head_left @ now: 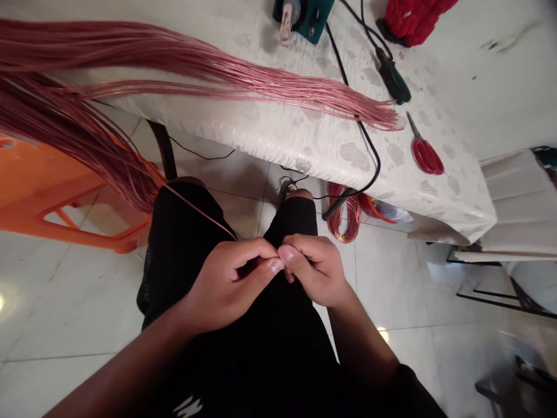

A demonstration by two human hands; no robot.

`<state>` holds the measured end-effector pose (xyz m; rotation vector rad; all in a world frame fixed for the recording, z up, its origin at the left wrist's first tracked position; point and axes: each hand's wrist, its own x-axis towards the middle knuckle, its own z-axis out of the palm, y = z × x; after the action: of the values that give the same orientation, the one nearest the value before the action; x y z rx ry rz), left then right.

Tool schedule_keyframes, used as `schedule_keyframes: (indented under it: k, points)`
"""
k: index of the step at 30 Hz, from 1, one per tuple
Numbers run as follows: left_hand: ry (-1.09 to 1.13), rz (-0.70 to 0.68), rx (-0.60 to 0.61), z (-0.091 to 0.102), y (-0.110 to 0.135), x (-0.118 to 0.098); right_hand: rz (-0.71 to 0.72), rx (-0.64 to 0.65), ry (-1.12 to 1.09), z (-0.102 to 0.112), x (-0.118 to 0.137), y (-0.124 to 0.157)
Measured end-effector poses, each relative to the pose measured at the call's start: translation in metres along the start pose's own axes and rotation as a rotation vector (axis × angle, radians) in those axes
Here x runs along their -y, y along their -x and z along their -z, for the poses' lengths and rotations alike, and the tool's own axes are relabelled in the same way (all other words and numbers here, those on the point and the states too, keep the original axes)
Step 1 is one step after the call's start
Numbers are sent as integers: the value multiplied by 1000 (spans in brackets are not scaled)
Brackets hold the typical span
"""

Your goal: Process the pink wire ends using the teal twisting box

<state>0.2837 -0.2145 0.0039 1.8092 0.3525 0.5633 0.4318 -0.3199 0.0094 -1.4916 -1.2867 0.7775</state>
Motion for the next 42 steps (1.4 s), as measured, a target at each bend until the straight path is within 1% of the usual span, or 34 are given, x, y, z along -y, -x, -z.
schedule_keyframes:
  k: [3,8,11,13,15,18,20,22,24,28,31,35,37,39,41,42]
  points:
    - [77,39,73,5,-3,-2,21,-42,-111,-3,0,2]
    - [218,101,166,7,-5,-7,-8,-137,-340,-13,-4,3]
    - [234,137,201,9,-5,-8,-42,-190,-514,-19,-6,3]
    - [212,156,216,11,-4,-6,-68,-192,-609,-22,-7,3]
    - [145,165,214,13,-5,-5,-84,-182,-591,-22,-8,3]
    - [16,132,217,17,-8,-5,-69,-169,-412,-17,-7,3]
    - [-28,106,230,20,-11,-6,-52,-127,-326,-12,-5,3]
    - [-34,116,241,23,-12,-6,-58,-63,-325,-7,-4,3]
    - [-22,158,274,28,-12,-6,-91,-43,-414,-4,-3,2]
    - [71,253,405,37,-12,-4,-129,-126,-703,-7,-6,2]
    - [134,298,447,40,-13,-3,-133,-180,-807,-13,-7,2]
    - [182,381,503,43,-12,-2,-126,-242,-821,-16,-6,2]
    - [179,421,540,47,-12,-1,-96,-280,-810,-15,-4,3]
    - [134,434,560,51,-12,0,-71,-324,-792,-10,-4,5]
    - [43,407,531,54,-14,0,-63,-339,-722,-5,-4,7]
    - [-9,384,498,54,-15,0,-63,-321,-658,-3,-4,8]
